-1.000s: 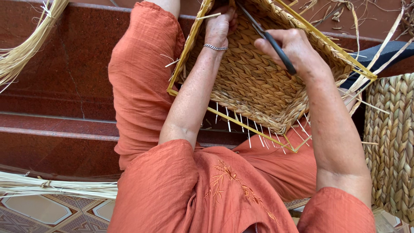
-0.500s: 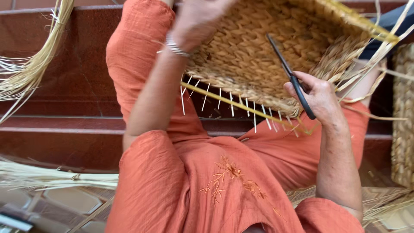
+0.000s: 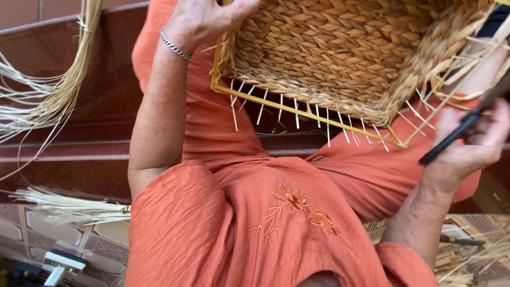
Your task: The person trims excess woven straw from a rectangular basket using shears. They rotate the basket to access different edges, cut protruding strands, and occasionally pull loose pieces by hand.
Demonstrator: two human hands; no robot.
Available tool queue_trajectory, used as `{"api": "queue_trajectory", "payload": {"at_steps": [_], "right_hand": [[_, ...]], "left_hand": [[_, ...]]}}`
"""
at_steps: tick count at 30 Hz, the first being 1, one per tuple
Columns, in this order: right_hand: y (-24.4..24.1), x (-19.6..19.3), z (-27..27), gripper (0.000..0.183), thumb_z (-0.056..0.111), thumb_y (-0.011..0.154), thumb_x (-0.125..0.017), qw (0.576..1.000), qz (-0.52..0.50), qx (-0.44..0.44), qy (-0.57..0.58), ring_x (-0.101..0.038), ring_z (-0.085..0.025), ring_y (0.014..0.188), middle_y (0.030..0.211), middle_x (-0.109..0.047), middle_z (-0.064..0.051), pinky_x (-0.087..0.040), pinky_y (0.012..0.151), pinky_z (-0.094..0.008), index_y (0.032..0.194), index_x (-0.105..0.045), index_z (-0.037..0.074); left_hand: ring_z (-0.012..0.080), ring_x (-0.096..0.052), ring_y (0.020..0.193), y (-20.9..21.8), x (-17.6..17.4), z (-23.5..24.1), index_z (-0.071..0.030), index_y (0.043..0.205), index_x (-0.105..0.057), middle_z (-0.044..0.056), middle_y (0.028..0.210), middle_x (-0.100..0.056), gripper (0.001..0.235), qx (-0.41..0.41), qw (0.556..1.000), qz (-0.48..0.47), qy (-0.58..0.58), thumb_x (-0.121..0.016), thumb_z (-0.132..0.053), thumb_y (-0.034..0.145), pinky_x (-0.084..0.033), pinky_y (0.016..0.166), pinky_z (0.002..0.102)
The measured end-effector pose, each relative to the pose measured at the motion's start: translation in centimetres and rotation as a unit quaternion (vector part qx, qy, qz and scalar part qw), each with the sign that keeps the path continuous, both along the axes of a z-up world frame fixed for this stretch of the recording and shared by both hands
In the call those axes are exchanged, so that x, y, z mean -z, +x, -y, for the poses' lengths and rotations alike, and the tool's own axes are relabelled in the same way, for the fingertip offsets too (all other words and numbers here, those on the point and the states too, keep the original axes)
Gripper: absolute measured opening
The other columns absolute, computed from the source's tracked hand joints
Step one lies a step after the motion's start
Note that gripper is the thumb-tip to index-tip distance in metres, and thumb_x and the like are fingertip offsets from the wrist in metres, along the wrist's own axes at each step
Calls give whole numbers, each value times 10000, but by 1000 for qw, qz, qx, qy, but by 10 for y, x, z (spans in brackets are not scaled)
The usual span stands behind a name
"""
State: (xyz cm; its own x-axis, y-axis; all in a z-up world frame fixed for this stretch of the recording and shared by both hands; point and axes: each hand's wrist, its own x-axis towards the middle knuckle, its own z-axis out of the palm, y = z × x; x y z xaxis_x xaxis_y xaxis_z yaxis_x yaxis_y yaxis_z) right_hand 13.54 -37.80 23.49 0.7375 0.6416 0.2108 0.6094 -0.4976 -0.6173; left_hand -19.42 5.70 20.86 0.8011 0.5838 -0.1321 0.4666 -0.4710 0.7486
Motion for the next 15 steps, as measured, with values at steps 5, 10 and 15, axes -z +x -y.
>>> {"api": "queue_trajectory", "payload": {"at_steps": [5, 10, 15], "right_hand": [[42, 30, 20, 581, -65, 1122, -649, 993, -76, 55, 70, -648, -149, 968, 1193, -599, -50, -577, 804, -279, 1642, -393, -16], [36, 32, -26, 544, 151, 1204, -633, 946, -264, 134, 133, -710, -127, 923, 1184, -630, -70, -605, 657, -228, 1621, -328, -20], [33, 24, -61, 515, 266, 1176, -609, 953, -262, 72, 131, -825, -145, 899, 1124, -715, -111, -603, 643, -253, 1553, -377, 1]], "left_hand": [[225, -693, 960, 2, 29, 0, -35, 1240, -631, 98, 1035, -688, 481, -60, 993, -25, -99, -766, -423, 989, -589, 802, 392], [198, -619, 783, -13, 50, 8, -35, 1309, -638, 111, 918, -655, 262, -94, 972, -78, -202, -550, -122, 1079, -562, 701, 362], [127, -638, 842, -25, 42, 21, -69, 1488, -515, 74, 1063, -672, 644, -139, 945, -10, -295, -405, 99, 876, -609, 725, 309]]}}
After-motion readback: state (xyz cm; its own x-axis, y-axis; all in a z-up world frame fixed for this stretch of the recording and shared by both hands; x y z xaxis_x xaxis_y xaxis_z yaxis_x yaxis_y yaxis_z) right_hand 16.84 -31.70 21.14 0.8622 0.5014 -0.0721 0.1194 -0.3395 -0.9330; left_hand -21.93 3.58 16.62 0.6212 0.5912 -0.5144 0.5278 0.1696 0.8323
